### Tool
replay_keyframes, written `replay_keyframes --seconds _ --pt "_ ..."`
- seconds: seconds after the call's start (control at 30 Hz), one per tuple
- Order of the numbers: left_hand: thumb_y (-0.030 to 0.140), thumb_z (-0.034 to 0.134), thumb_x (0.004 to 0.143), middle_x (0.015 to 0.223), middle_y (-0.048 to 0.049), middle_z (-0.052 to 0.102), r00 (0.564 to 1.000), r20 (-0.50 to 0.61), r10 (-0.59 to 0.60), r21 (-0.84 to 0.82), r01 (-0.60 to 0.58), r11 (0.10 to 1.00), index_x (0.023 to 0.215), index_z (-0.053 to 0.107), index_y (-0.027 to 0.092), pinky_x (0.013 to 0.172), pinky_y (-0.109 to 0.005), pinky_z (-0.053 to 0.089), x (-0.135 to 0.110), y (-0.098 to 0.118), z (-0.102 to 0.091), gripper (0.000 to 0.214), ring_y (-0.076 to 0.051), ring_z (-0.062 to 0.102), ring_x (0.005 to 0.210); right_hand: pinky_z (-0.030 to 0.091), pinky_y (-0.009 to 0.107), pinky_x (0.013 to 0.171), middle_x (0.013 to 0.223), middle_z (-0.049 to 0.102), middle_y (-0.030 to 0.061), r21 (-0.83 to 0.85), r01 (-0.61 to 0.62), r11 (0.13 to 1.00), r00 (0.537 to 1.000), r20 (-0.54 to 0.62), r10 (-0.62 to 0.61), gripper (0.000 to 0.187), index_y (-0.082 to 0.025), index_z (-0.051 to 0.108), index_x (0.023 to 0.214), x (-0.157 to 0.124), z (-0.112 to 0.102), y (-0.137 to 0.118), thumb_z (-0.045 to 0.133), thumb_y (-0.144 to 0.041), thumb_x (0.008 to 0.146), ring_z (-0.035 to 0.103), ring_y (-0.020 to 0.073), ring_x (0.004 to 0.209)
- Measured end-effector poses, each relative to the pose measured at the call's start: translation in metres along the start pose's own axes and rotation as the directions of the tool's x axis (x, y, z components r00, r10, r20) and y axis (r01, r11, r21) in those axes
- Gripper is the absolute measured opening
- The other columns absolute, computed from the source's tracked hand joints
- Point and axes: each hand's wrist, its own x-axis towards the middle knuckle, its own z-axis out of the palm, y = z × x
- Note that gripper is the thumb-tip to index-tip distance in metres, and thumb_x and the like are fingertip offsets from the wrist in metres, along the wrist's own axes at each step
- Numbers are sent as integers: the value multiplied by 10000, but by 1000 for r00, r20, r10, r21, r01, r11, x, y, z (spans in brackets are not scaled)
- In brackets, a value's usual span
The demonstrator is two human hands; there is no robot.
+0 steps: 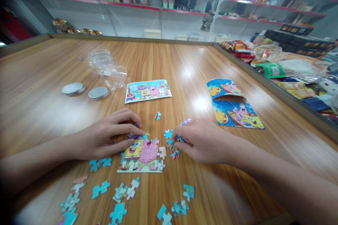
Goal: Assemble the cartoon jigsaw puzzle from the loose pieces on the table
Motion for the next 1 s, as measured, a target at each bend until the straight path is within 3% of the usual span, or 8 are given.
replay_keyframes --seconds 0.3,0.53,0.77,1.0 --pt "196 588 943 1124 -88 561 1000 7 -3 4 3 1000 1158 671 199 928 -354 474 -1 -1 0 230 -202 551 1055 401 241 647 811 729 18 76 -28 997 1000 0 28 131 -203 694 971 5 1 -4 591 -281 952 649 139 697" --pt "196 593 940 1116 -87 577 1000 -4 -1 7 1 1000 1142 679 205 918 -348 483 0 0 -1 220 -203 564 1043 375 235 608 781 726 -2 99 -81 992 996 30 79 105 -205 686 968 2 -3 -8 596 -233 923 627 128 667" --pt "194 598 934 1117 -95 584 1000 -8 7 3 -7 1000 1129 683 199 910 -352 494 0 0 -2 213 -207 569 1039 316 275 598 768 656 15 -19 -34 999 999 -17 33 62 -188 641 875 -2 -6 -11 580 -200 882 550 141 660" --pt "194 605 926 1121 -92 597 1000 -13 1 9 0 1000 1145 675 210 914 -351 498 0 0 -1 231 -210 582 1030 331 298 653 895 642 45 -60 -80 995 997 -27 79 41 -188 622 904 -4 0 -16 590 -215 901 569 175 769"
